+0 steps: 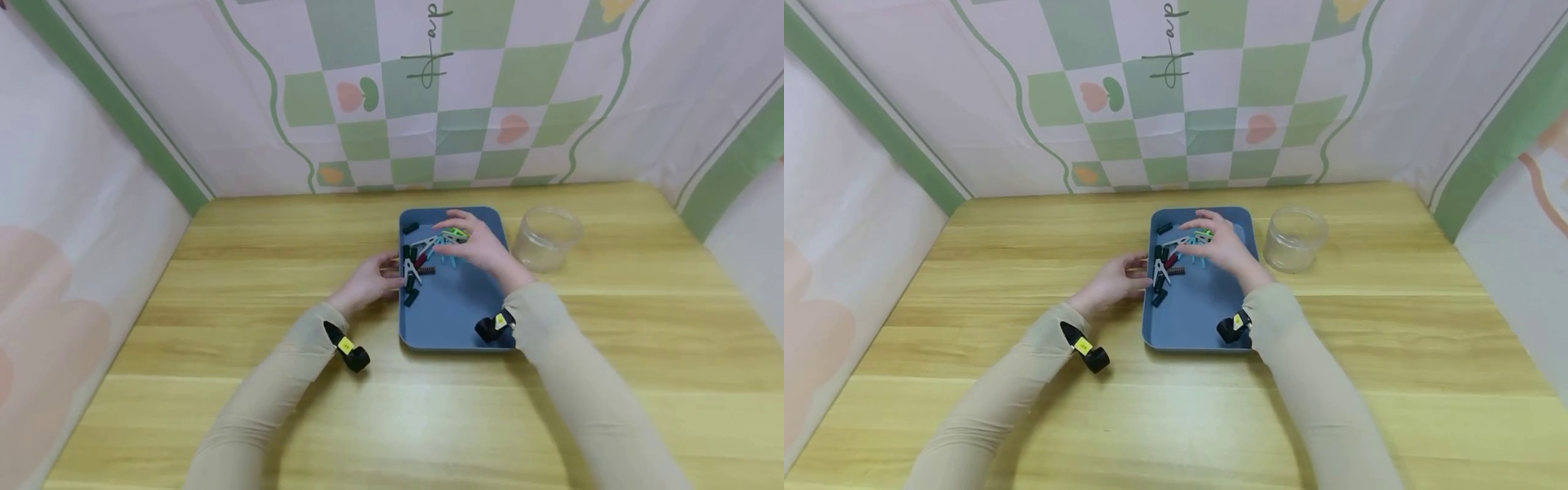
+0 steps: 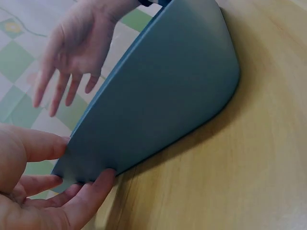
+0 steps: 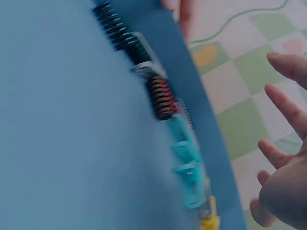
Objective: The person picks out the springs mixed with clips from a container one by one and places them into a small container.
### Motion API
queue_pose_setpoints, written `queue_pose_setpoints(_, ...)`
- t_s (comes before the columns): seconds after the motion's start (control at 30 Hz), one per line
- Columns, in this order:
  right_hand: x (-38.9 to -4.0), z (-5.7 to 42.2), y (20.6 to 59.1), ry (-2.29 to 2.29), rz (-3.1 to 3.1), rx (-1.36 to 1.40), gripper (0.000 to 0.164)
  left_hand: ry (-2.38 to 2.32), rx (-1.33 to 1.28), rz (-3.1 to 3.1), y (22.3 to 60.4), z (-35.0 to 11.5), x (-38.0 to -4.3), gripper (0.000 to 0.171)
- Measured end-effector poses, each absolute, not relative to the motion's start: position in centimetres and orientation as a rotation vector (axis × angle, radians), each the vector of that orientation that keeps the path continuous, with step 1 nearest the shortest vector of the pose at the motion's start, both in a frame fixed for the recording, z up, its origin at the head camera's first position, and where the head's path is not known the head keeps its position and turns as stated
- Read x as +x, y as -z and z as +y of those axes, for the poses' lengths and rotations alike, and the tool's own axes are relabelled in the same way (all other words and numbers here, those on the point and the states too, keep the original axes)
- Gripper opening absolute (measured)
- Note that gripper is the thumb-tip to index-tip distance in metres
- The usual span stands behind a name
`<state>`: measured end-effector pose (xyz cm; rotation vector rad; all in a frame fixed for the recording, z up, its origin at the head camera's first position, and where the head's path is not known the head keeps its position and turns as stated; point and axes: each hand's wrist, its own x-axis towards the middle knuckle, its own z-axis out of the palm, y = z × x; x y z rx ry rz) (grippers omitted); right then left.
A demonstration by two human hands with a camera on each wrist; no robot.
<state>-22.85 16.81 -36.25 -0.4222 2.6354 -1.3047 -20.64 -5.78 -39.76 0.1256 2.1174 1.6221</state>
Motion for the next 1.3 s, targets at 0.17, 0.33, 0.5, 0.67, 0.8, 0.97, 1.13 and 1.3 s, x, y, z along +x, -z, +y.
queue_pose_setpoints(0.17,-23.0,16.5,37.6,1.111,2.720,-0.457,0.041,-1.632,0.140,2.106,40.0,-5.6,-20.6,0.063)
queue_pose_setpoints(0.33,-23.1,16.3,38.2,0.961,2.774,-0.476,0.037,-1.639,0.145,2.111,40.1,-5.8,-20.5,0.060)
queue_pose_setpoints(0.5,-23.2,16.0,38.7,0.899,2.789,-0.495,0.034,-1.644,0.170,2.105,40.0,-6.0,-20.4,0.061)
queue_pose_setpoints(0.67,-23.1,15.8,39.1,0.880,2.789,-0.525,0.033,-1.655,0.191,2.100,39.8,-6.3,-20.2,0.060)
queue_pose_setpoints(0.8,-23.1,15.8,39.2,0.871,2.800,-0.519,0.029,-1.657,0.203,2.097,40.0,-6.5,-20.3,0.061)
queue_pose_setpoints(0.97,-23.2,15.8,39.2,0.846,2.827,-0.535,0.026,-1.654,0.186,2.093,39.9,-6.6,-20.4,0.061)
queue_pose_setpoints(1.13,-23.2,15.9,39.6,0.812,2.855,-0.556,0.024,-1.662,0.172,2.094,39.8,-6.5,-20.2,0.060)
queue_pose_setpoints(1.3,-23.0,15.8,39.9,0.765,2.864,-0.573,0.023,-1.656,0.158,2.099,40.0,-6.4,-20.0,0.061)
